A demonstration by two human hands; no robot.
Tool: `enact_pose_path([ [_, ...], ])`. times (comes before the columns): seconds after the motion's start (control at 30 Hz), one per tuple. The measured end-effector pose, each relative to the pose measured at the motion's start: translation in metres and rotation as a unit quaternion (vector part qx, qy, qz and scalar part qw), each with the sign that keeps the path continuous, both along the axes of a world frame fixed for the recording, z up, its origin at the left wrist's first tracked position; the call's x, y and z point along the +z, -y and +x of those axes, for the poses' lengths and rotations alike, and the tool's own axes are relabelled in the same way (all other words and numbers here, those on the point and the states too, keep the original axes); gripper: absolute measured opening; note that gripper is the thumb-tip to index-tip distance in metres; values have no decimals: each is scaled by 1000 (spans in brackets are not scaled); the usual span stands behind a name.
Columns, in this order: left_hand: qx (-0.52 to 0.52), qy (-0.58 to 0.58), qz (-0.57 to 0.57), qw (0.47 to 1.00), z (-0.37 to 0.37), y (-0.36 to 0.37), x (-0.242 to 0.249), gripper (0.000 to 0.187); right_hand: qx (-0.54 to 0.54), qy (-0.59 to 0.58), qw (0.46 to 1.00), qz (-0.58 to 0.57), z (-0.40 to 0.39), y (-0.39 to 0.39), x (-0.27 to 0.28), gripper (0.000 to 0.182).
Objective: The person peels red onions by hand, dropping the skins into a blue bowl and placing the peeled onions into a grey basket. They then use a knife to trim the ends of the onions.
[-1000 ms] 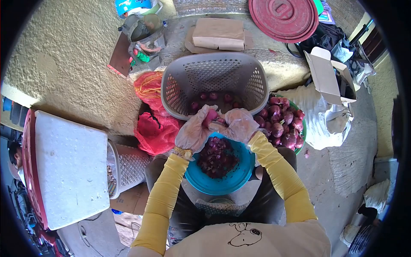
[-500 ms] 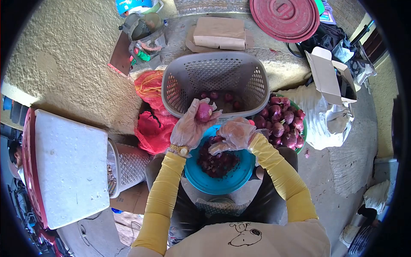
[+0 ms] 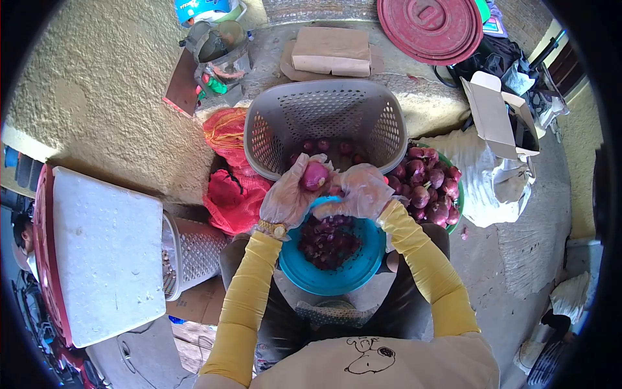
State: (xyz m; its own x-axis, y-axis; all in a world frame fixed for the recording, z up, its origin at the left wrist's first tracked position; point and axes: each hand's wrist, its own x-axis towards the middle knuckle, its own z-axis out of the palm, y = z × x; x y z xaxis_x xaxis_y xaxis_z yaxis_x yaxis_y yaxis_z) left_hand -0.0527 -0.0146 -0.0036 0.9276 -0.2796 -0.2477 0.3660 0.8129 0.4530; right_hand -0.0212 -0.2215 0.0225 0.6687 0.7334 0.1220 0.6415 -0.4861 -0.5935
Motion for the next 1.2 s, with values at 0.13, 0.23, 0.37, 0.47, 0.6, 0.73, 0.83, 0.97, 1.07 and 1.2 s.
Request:
enact_pose_path([
  [0.13,-28,19,38,999,1,-2,-4,49,-110,80,990,-34,-2,2,8,61],
  [0.23,-47,45,80,995,1,0,-2,53,-123,91,988,-19,-5,2,7,58],
  [0.37,-67,48,72,994,-2,4,3,54,-101,144,985,-2,0,4,-6,54],
  [0.47,-69,54,70,994,-2,4,2,54,-106,105,989,-20,-4,3,10,51],
  [0.6,-55,35,90,994,-2,2,-4,52,-95,91,991,-29,-2,3,3,51],
  [0.73,-59,29,66,996,-1,3,-8,52,-90,128,986,-57,1,3,-5,53],
  [0.83,-64,30,54,996,-3,4,-4,51,-85,133,985,-67,1,1,-6,53],
  [0.97,-59,32,77,995,-4,3,-3,50,-72,142,986,-43,3,1,-14,57],
  [1.07,-54,40,91,994,-6,4,-2,50,-68,149,985,-50,1,0,-9,62],
  [1.2,-58,33,101,993,-4,-1,-5,52,-44,98,991,-84,2,-4,-18,66],
])
